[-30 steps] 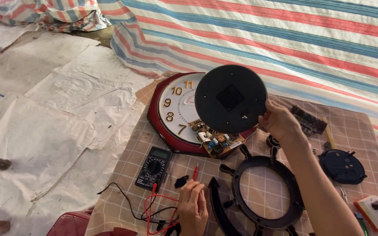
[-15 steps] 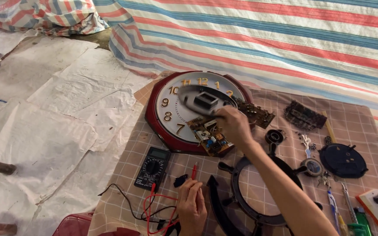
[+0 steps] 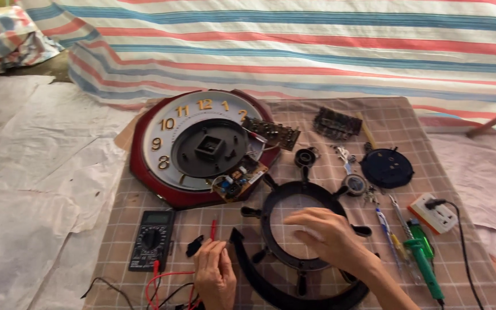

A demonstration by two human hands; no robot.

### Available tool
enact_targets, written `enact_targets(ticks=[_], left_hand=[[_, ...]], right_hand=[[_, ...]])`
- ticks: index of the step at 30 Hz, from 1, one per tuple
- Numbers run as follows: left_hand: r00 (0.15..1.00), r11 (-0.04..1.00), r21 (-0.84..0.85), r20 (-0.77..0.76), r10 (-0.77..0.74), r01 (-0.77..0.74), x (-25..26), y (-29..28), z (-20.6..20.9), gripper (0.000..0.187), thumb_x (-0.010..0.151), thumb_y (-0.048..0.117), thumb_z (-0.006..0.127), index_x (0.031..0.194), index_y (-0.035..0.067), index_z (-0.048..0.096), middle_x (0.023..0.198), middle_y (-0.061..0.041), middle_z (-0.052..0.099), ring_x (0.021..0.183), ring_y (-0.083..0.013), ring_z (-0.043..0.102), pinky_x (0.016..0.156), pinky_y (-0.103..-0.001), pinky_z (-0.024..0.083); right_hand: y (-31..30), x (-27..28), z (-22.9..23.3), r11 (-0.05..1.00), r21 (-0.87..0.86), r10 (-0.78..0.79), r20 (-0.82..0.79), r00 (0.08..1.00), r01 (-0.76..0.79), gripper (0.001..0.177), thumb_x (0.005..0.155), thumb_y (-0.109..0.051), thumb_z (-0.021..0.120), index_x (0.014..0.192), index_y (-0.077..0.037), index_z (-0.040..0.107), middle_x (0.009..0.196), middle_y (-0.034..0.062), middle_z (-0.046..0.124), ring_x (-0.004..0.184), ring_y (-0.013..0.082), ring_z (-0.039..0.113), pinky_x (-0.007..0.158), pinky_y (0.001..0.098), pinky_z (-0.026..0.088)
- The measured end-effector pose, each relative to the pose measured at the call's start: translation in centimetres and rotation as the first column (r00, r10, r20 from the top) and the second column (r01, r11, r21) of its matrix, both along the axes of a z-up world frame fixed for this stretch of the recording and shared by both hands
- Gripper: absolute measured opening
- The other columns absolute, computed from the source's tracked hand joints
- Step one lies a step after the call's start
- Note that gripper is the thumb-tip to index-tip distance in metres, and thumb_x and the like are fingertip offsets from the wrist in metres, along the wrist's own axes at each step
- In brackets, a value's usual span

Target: The person disassembles a wall clock, removing the face and internal components. They handle the clock's backplate, gears, and a small black electronic module, manipulating the parts with their hands on a table covered with a checkered cloth.

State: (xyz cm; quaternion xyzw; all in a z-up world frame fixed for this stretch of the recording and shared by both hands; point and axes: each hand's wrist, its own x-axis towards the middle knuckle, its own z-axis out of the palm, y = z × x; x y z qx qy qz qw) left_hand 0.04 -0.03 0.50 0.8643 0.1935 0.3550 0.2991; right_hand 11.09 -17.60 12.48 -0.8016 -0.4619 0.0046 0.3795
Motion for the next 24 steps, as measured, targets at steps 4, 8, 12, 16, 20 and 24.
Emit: enact_targets(ticks=[4,8,12,16,20,24], left_hand=[[0.996,0.999,0.026,-0.088,0.026,-0.023,0.1,-0.3,0.0,0.015,0.072,0.004,0.057,0.087,0.006,0.061,0.091,-0.003,0.06,0.098,-0.0224,0.055,0.083,-0.033,0.045],[0.997,0.996,0.08,-0.068,0.044,-0.039,0.3,-0.6,-0.8,0.013,0.072,0.001,0.058,0.084,0.005,0.061,0.09,-0.005,0.059,0.1,-0.0231,0.055,0.086,-0.033,0.047],[1.0,0.996,0.089,0.015,-0.014,0.013,0.0,-0.7,-1.0,0.025,0.071,-0.003,0.057,0.095,0.001,0.057,0.094,-0.011,0.058,0.102,-0.0277,0.055,0.088,-0.036,0.048],[0.999,0.999,0.043,-0.05,0.011,-0.009,0.0,-1.1,-0.6,0.018,0.076,0.006,0.056,0.093,0.004,0.059,0.091,-0.009,0.06,0.099,-0.0246,0.057,0.081,-0.033,0.05],[0.998,0.999,0.038,-0.063,0.019,-0.017,0.2,-1.1,-0.8,0.018,0.074,0.004,0.057,0.092,0.004,0.059,0.091,-0.01,0.061,0.097,-0.0247,0.058,0.078,-0.033,0.051],[0.999,0.997,0.065,-0.032,-0.039,0.041,0.0,-0.6,-1.5,0.017,0.076,0.005,0.057,0.092,0.001,0.058,0.09,-0.012,0.061,0.097,-0.0278,0.057,0.082,-0.036,0.05]], right_hand=[[-6.6,-1.2,-2.6,0.81,0.019,-0.585,-0.055,0.809,0.587,0.022,0.063,-0.001,0.062,0.083,-0.009,0.067,0.086,-0.0007,0.068,0.06,0.0102,0.059,0.053,0.0216,0.046],[-11.1,-1.8,-7.9,0.667,0.04,-0.744,0.075,0.664,0.744,0.02,0.07,-0.009,0.062,0.09,-0.011,0.064,0.1,0.0041,0.064,0.071,0.0107,0.06,0.052,0.0209,0.05],[-10.5,-2.6,-9.2,0.66,0.068,-0.748,-0.03,0.663,0.748,0.046,0.056,0.006,0.059,0.099,-0.011,0.063,0.11,-0.0005,0.06,0.082,0.0121,0.058,0.065,0.0227,0.047],[-10.3,-2.6,-9.7,0.623,0.026,-0.774,-0.128,0.621,0.782,0.035,0.071,-0.014,0.059,0.106,-0.012,0.059,0.121,0.0031,0.054,0.096,0.0157,0.057,0.077,0.0276,0.048],[-10.1,-2.8,-8.9,0.582,0.019,-0.798,-0.179,0.575,0.813,0.03,0.072,-0.013,0.059,0.101,-0.01,0.062,0.111,-0.0006,0.061,0.069,0.0084,0.057,0.057,0.0199,0.046],[-10.0,-3.0,-8.3,0.565,0.064,-0.799,-0.208,0.565,0.823,0.026,0.073,-0.01,0.058,0.099,-0.007,0.063,0.107,-0.0016,0.062,0.068,0.009,0.055,0.058,0.0199,0.043]])
